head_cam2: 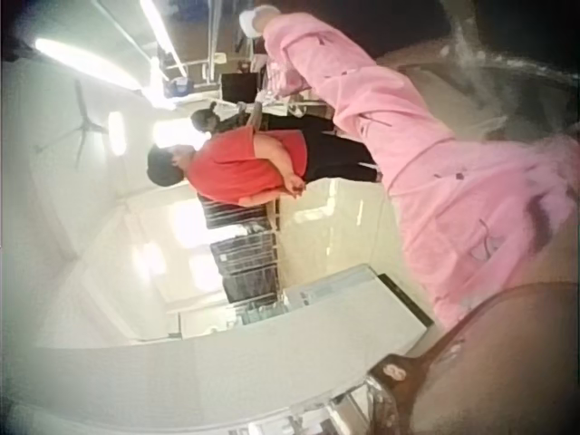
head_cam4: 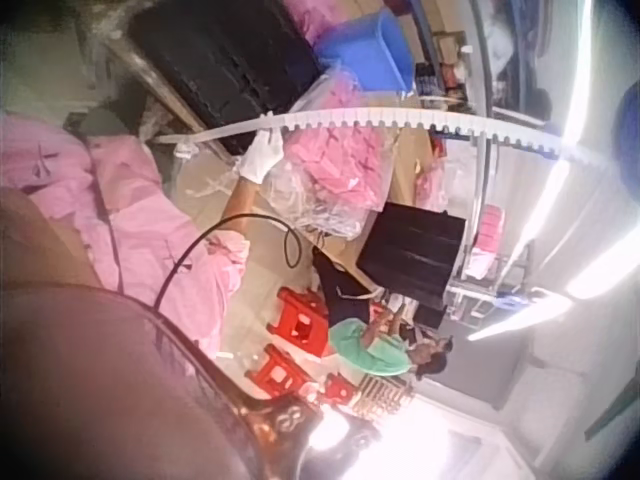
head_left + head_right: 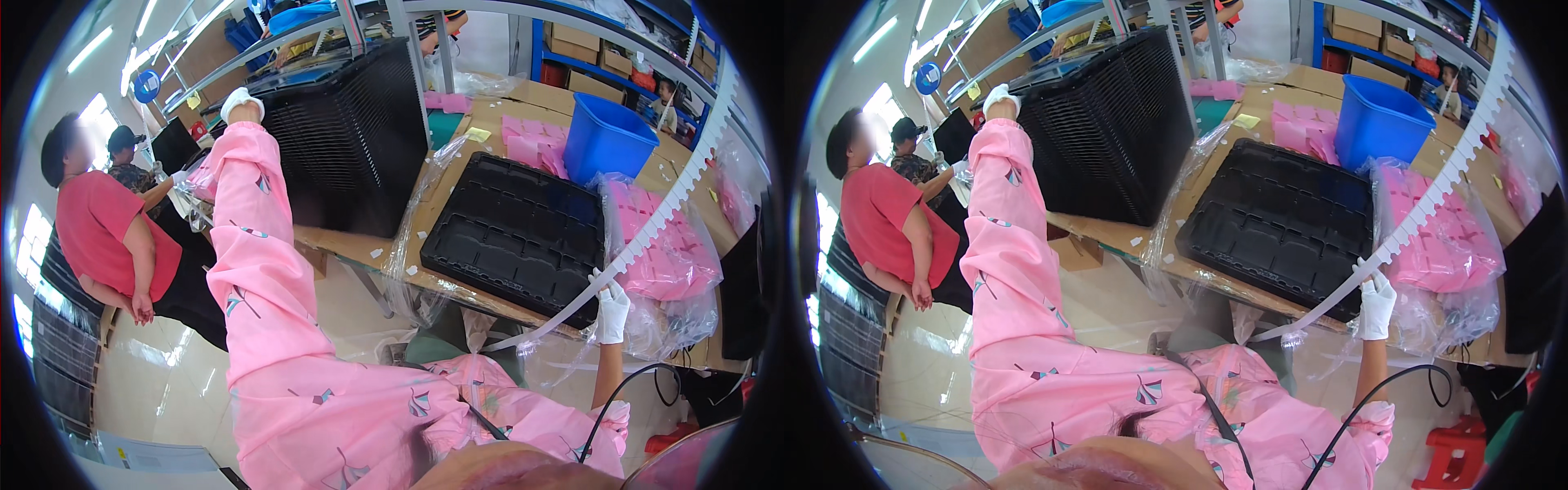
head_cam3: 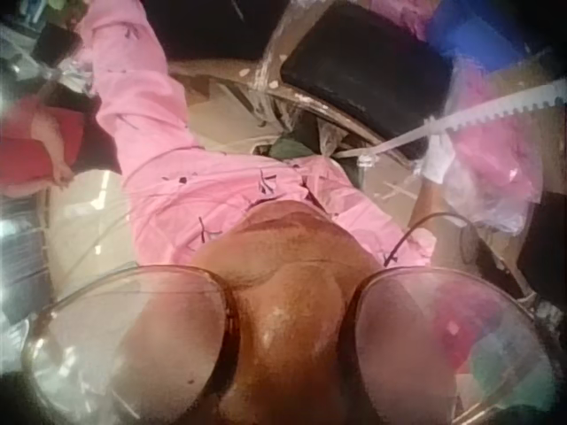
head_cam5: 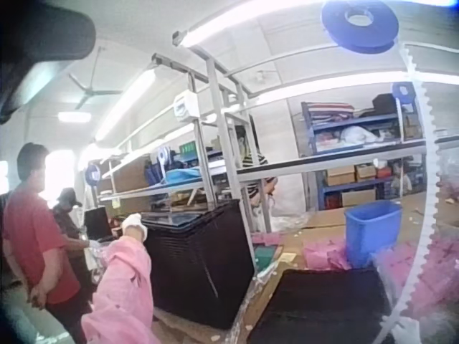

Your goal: Placing pink foam inserts into black plastic trays and handling plastic strips.

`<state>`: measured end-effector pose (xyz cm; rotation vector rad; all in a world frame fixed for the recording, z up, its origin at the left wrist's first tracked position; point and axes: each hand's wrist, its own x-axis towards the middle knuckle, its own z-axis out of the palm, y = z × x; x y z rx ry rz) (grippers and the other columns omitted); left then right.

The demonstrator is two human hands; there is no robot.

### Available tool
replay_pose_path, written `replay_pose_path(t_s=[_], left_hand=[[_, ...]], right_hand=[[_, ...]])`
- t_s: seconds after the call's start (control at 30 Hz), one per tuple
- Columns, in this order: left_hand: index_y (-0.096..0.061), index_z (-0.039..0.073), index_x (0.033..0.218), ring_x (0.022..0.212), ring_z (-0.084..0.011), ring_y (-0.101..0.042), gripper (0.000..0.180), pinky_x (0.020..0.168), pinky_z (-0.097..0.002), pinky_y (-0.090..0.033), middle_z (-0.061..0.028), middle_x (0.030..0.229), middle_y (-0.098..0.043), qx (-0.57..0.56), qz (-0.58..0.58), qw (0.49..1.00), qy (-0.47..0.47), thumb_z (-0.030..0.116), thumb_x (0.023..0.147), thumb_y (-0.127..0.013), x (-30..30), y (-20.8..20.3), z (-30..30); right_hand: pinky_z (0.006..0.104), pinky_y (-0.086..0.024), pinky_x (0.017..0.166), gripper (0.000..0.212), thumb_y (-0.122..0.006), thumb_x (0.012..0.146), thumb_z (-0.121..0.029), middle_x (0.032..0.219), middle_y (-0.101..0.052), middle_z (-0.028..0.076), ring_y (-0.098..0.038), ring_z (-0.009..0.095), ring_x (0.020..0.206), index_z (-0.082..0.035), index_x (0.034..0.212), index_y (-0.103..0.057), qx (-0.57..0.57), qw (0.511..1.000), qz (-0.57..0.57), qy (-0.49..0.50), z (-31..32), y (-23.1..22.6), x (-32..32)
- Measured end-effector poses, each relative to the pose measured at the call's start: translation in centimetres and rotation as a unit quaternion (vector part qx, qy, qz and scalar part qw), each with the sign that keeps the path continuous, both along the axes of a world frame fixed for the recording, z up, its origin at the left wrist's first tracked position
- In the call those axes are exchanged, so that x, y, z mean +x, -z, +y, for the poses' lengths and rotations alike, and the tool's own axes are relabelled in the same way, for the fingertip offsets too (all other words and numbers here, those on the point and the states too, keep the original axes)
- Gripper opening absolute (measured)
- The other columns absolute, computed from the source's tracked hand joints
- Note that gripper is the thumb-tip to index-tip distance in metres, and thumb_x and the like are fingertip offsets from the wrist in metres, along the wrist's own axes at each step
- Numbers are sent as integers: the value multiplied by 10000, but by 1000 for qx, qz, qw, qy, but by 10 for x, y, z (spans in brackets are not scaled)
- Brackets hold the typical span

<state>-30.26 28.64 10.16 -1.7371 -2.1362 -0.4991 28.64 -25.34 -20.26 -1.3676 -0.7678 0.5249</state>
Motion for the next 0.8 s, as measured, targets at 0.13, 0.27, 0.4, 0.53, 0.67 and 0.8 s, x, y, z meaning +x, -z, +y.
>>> replay_pose_path(t_s=[0.13,0.27,0.4,0.53,0.67,0.8], left_hand=[[-568,67,1211,1117,-248,-561,364,917,-353,-437,-120,1221,-578,-22,25,996,-77,238,923,-424,0,16,17],[-572,58,1205,1118,-251,-568,362,900,-351,-451,-140,1208,-587,24,-19,999,-37,223,897,-479,61,-11,-74],[-578,4,1167,1120,-290,-557,476,933,-351,-428,-204,1229,-551,384,-124,912,68,378,873,-551,86,-3,-128],[-601,19,1137,1118,-328,-541,540,978,-360,-392,-178,1237,-553,261,-195,853,408,457,823,-619,145,18,-195],[-604,51,1152,1148,-303,-528,436,972,-370,-398,-132,1219,-574,233,8,885,402,363,847,-608,175,26,-228],[-583,38,1169,1153,-298,-531,389,958,-381,-414,-139,1192,-588,369,-40,764,528,150,806,-668,229,58,-270]], right_hand=[[307,-464,917,319,-510,926,-90,1155,-606,162,-606,235,1038,92,1188,-503,7,1000,16,-24,4,-2,-3],[313,-465,919,318,-503,930,-97,1146,-610,167,-607,241,1037,96,1183,-505,2,1000,0,-17,-1,1,-1],[332,-470,919,340,-512,935,-129,1139,-609,179,-609,255,1029,101,1185,-507,-4,1000,-23,-19,2,1,-6],[380,-473,915,424,-527,935,-243,1138,-594,222,-607,302,1022,97,1187,-510,57,997,47,-20,-3,0,-6],[443,-435,955,575,-478,939,-385,1214,-519,282,-565,361,1080,83,1267,-420,137,977,139,-82,-6,-14,-14],[480,-357,1022,766,-364,930,-528,1322,-394,330,-470,428,1180,110,1341,-262,197,935,267,-121,-13,-35,-21]])
